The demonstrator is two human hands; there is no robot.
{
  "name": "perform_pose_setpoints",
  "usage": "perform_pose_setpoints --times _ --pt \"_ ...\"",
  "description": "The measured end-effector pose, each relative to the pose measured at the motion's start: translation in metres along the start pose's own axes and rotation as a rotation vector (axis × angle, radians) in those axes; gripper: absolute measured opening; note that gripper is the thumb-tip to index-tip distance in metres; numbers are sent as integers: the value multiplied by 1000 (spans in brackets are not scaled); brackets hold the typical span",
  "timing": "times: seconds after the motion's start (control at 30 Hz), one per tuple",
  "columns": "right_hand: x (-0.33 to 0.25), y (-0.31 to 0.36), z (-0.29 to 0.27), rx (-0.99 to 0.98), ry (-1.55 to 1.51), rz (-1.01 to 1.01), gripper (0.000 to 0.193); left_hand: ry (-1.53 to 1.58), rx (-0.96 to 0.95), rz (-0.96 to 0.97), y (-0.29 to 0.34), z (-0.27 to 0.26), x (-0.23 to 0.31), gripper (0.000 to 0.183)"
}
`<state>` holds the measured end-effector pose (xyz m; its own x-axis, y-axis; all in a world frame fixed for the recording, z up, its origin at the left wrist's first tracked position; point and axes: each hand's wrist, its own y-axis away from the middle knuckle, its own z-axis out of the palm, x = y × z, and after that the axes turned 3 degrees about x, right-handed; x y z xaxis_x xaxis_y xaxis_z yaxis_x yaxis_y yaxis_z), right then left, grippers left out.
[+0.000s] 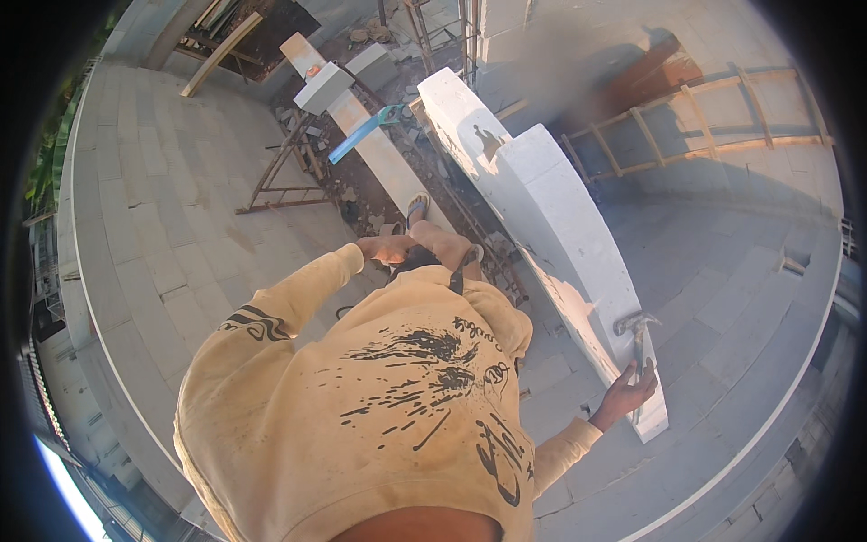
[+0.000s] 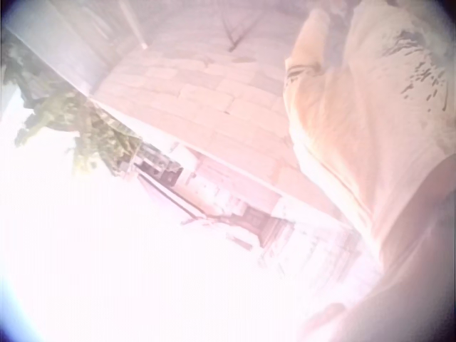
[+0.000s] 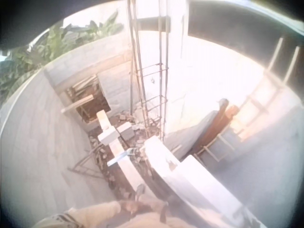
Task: The person applies adhesive to a white styrofoam panel using a trowel, positions the panel on a scaffold, taps it with a hammer, measures it with a tape measure, and cuts it with a hand saw.
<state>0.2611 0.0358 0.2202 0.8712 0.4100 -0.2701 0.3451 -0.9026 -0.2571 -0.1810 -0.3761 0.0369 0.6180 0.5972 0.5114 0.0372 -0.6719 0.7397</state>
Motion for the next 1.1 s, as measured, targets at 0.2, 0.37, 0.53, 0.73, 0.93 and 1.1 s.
perform_pose_setpoints --times 0.2,0.37,0.53,0.73,0.93,1.1 --pt "-13 -2 -6 -20 64 -11 42 15 3 36 -2 0 12 25" --pt "11 -4 14 8 22 -103 40 42 52 80 -13 -10 28 25" --pt "16 -4 19 7 53 -110 40 90 150 158 -37 -23 54 24" --pt "16 -6 20 -38 63 -75 43 -15 226 137 -74 -16 91 24" --pt "13 -8 17 -66 63 -108 44 -159 183 41 -99 -5 103 24" --pt "14 -7 15 -70 44 -99 43 -195 181 35 -97 -1 105 24"
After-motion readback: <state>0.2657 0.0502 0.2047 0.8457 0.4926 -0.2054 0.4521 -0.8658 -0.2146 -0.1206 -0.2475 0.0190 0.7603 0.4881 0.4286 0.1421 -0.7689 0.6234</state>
